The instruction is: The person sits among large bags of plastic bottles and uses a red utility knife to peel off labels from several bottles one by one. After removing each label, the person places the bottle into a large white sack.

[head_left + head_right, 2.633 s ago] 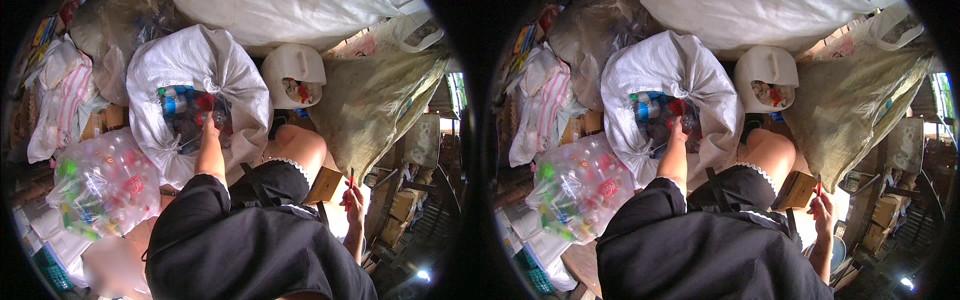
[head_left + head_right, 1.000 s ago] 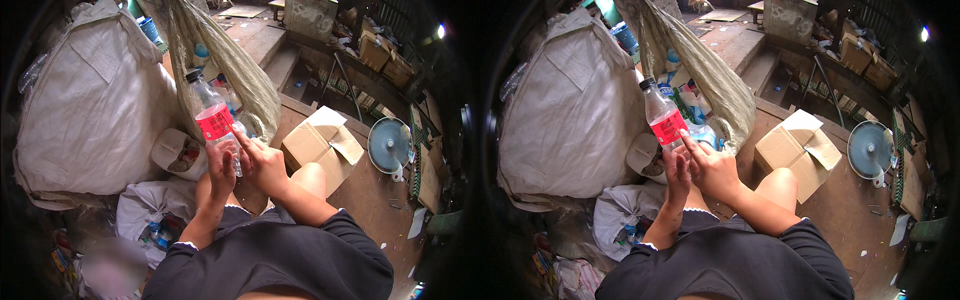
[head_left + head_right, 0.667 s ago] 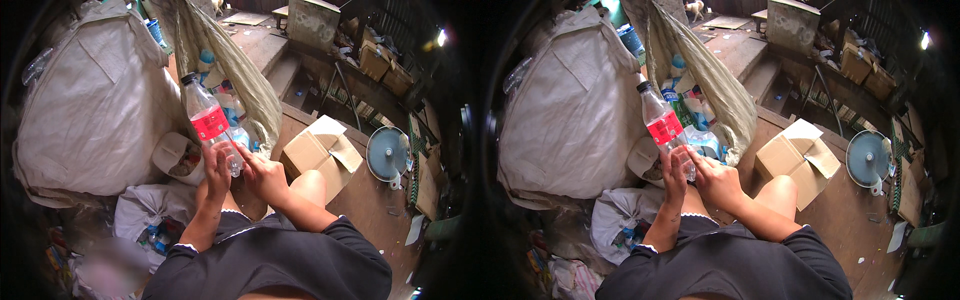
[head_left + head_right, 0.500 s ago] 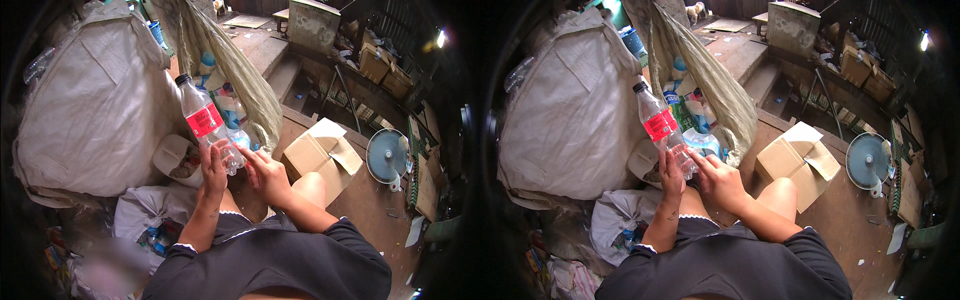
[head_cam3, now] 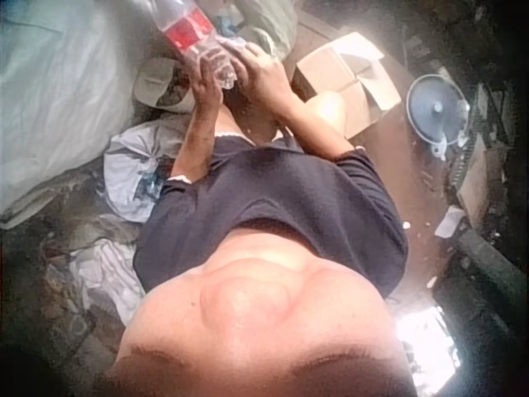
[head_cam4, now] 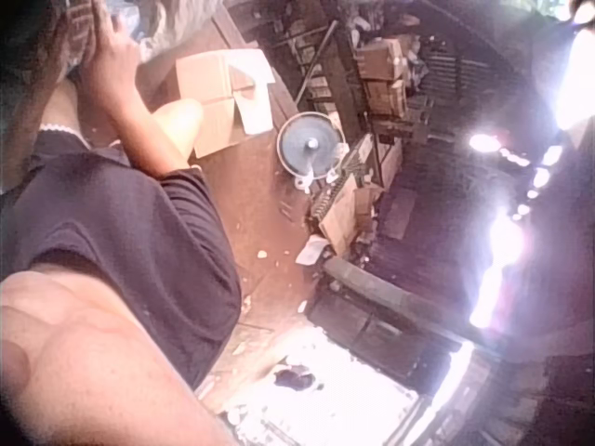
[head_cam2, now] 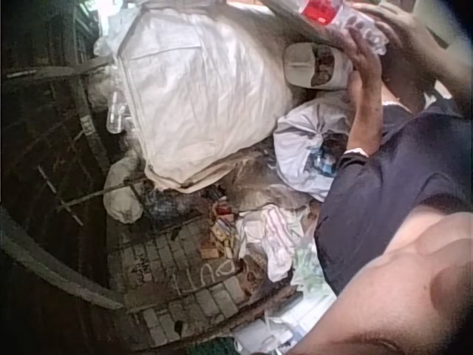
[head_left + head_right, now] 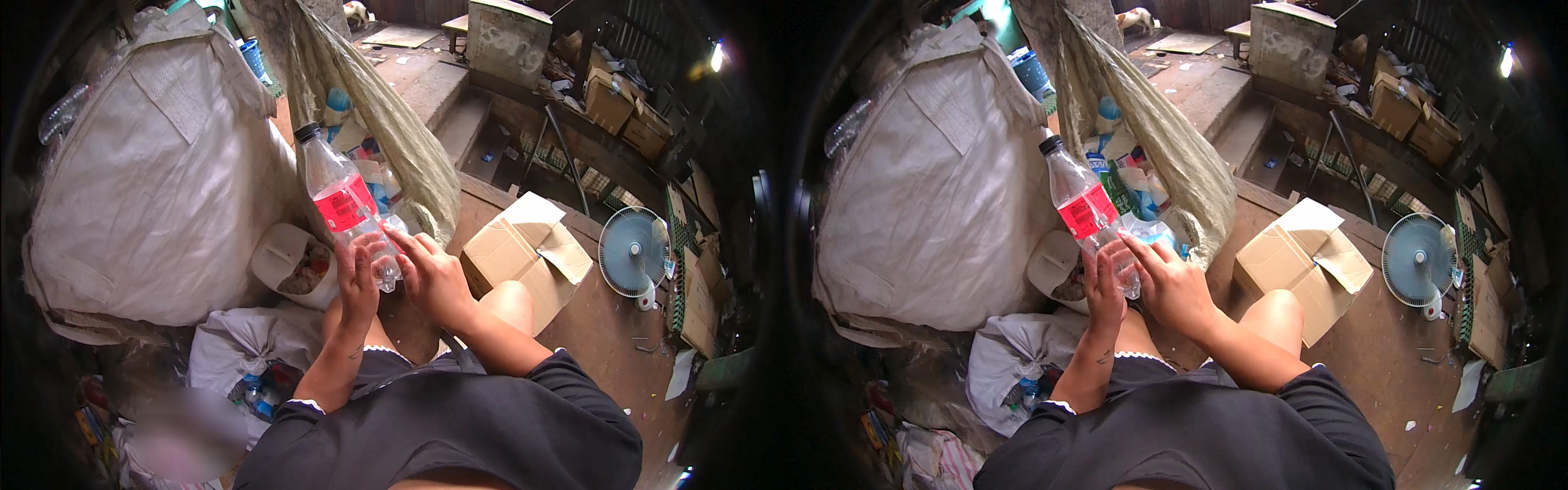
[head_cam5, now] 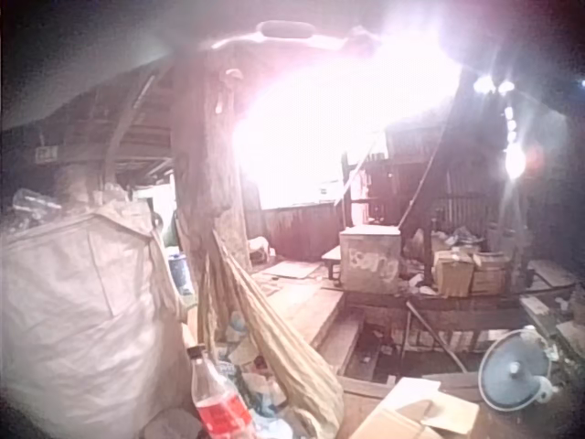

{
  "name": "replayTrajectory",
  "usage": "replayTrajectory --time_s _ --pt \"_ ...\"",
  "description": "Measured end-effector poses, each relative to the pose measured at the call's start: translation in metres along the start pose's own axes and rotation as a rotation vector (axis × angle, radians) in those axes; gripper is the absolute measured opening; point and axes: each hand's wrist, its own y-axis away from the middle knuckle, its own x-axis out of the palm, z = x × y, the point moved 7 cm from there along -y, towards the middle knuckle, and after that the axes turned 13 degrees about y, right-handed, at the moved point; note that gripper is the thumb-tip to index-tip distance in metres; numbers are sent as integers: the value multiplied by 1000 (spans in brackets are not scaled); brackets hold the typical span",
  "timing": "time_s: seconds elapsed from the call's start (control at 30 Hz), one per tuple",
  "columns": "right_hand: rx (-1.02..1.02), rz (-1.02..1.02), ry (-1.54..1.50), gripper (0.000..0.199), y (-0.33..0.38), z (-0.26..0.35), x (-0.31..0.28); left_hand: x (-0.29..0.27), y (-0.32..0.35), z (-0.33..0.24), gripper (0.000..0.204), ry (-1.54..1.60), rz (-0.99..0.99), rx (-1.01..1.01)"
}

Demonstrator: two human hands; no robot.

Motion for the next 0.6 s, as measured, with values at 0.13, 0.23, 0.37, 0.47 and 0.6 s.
replayTrajectory --time_s 0.13,0.23,0.37,0.47,0.6 --pt "193 53 -227 58 -1 -12 4 -1 0 5 46 -127 85 49" --pt "143 37 -273 61 -5 -19 10 0 -3 11 60 -147 149 59" --pt "82 69 -287 52 -15 -25 14 -4 -6 14 63 59 149 -57" --pt "104 28 -330 46 -12 -25 10 1 -1 7 67 268 200 -186" --pt "48 11 -303 44 -14 -25 10 -4 0 10 60 351 160 -181"
